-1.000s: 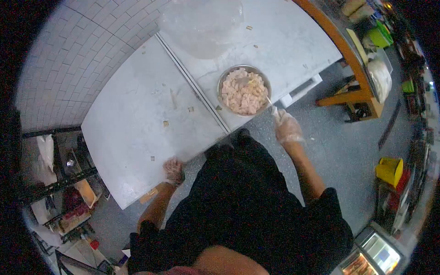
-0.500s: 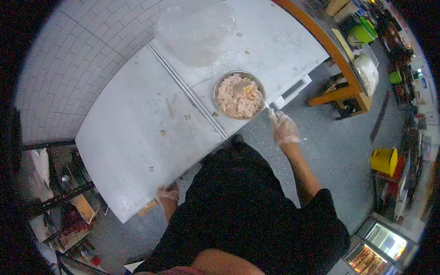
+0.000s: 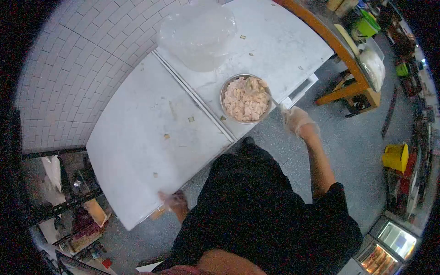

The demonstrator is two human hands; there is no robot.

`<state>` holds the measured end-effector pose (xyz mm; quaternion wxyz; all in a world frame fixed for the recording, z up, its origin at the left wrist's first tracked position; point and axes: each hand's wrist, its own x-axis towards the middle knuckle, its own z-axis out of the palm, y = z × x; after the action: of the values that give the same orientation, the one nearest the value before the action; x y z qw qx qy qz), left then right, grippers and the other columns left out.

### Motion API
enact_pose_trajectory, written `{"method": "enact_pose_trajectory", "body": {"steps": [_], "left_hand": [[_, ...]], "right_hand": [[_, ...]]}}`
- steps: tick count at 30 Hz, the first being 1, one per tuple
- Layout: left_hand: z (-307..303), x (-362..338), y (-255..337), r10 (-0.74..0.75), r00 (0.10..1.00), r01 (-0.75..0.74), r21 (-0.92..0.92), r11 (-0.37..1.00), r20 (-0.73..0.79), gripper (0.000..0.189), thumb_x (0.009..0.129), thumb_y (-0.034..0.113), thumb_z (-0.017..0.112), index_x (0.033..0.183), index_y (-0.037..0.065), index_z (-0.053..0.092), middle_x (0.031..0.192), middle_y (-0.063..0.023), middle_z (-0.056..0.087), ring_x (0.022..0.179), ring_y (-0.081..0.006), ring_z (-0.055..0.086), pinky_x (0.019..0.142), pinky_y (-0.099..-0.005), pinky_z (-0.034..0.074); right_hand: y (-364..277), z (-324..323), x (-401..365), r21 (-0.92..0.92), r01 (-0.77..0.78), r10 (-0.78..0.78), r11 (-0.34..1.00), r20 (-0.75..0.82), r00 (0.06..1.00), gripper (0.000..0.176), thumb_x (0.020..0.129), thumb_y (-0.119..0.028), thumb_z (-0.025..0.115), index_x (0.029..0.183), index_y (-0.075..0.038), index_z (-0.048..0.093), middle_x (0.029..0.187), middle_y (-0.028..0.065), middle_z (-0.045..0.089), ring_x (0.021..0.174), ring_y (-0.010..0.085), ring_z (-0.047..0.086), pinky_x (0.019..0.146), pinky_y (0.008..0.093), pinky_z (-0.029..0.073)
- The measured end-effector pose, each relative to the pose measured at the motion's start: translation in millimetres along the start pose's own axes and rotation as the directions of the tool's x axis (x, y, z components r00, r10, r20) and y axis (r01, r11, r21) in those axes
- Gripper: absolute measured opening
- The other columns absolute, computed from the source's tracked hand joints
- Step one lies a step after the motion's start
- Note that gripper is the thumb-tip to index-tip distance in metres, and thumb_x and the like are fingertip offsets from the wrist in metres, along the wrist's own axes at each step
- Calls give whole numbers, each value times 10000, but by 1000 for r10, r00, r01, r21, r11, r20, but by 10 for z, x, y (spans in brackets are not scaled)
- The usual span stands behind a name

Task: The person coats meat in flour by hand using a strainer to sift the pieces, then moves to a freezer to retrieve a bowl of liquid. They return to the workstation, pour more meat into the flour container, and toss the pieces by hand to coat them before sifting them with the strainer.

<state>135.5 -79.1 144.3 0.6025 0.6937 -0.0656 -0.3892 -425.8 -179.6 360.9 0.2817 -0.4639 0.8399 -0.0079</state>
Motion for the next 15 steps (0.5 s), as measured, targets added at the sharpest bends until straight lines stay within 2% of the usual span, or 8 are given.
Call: {"method": "enact_pose_trajectory", "body": {"steps": [1, 2, 3, 5, 9, 13, 14, 15], "left_hand": [[59, -120, 181, 225, 971, -191, 297, 936, -85, 601, 872, 345, 544, 1350, 22, 379, 1240, -139, 543, 1064, -295, 559, 829, -480, 516], [107, -246, 408, 455, 885, -324, 578, 749, -94, 577, 889, 311, 518, 1362, 18, 364, 1250, -139, 541, 1081, -297, 552, 834, -478, 514], [153, -372, 646, 655, 755, -376, 800, 468, -28, 554, 907, 276, 492, 1373, 15, 350, 1260, -138, 538, 1097, -300, 545, 840, -475, 512], [181, -563, 1035, 852, 436, -213, 953, -214, 289, 511, 941, 207, 441, 1396, 7, 321, 1280, -137, 532, 1131, -304, 531, 852, -470, 508], [344, -216, 1645, 902, 364, -46, 972, -231, 232, 531, 938, 197, 445, 1426, 43, 301, 1257, -146, 556, 1051, -317, 590, 810, -424, 527], [100, 932, 2084, 947, -130, 117, 953, -280, 294, 521, 937, 254, 519, 1371, 16, 357, 1069, -132, 549, 824, -249, 578, 753, -383, 515], [621, 533, 2630, 966, -245, -98, 994, 56, -79, 530, 911, 280, 568, 1335, 23, 381, 1020, -105, 523, 799, -211, 551, 728, -356, 512], [1147, 124, 3181, 838, -322, -384, 870, 309, -440, 541, 885, 306, 617, 1300, 31, 406, 970, -79, 497, 774, -174, 524, 702, -329, 508]], "right_hand": [[-154, -145, -116, 66, -54, 54, 996, 4, 999, 465, 923, -433, 473, 812, 1, 601, 755, 203, 607, 718, 315, 593, 645, 416, 436], [-238, -228, -185, 135, -109, 108, 985, 13, 994, 503, 914, -461, 481, 766, 3, 606, 704, 177, 602, 673, 286, 589, 621, 402, 436], [-231, -259, -155, 134, -110, 111, 985, 7, 994, 503, 914, -461, 481, 766, 3, 606, 704, 177, 602, 673, 286, 589, 621, 402, 436], [-198, -298, -90, 116, -72, 60, 991, 105, 993, 573, 885, -521, 488, 677, -2, 616, 581, 110, 547, 569, 219, 550, 567, 383, 427], [-223, -409, -147, 110, 78, -89, 991, 99, 991, 570, 860, -525, 534, 760, 22, 660, 579, 136, 550, 544, 242, 555, 550, 398, 438], [-224, -480, -220, 156, 72, -97, 985, 159, 983, 482, 868, -478, 551, 721, -37, 678, 574, 75, 555, 544, 164, 530, 516, 333, 421], [-296, -509, -291, 232, 30, -72, 972, 172, 982, 441, 876, -453, 555, 731, -55, 678, 603, 49, 571, 551, 140, 518, 511, 315, 418], [-268, -418, -278, 231, 44, -87, 972, 176, 981, 441, 876, -453, 555, 731, -55, 678, 603, 49, 571, 551, 140, 518, 511, 315, 418]]}}
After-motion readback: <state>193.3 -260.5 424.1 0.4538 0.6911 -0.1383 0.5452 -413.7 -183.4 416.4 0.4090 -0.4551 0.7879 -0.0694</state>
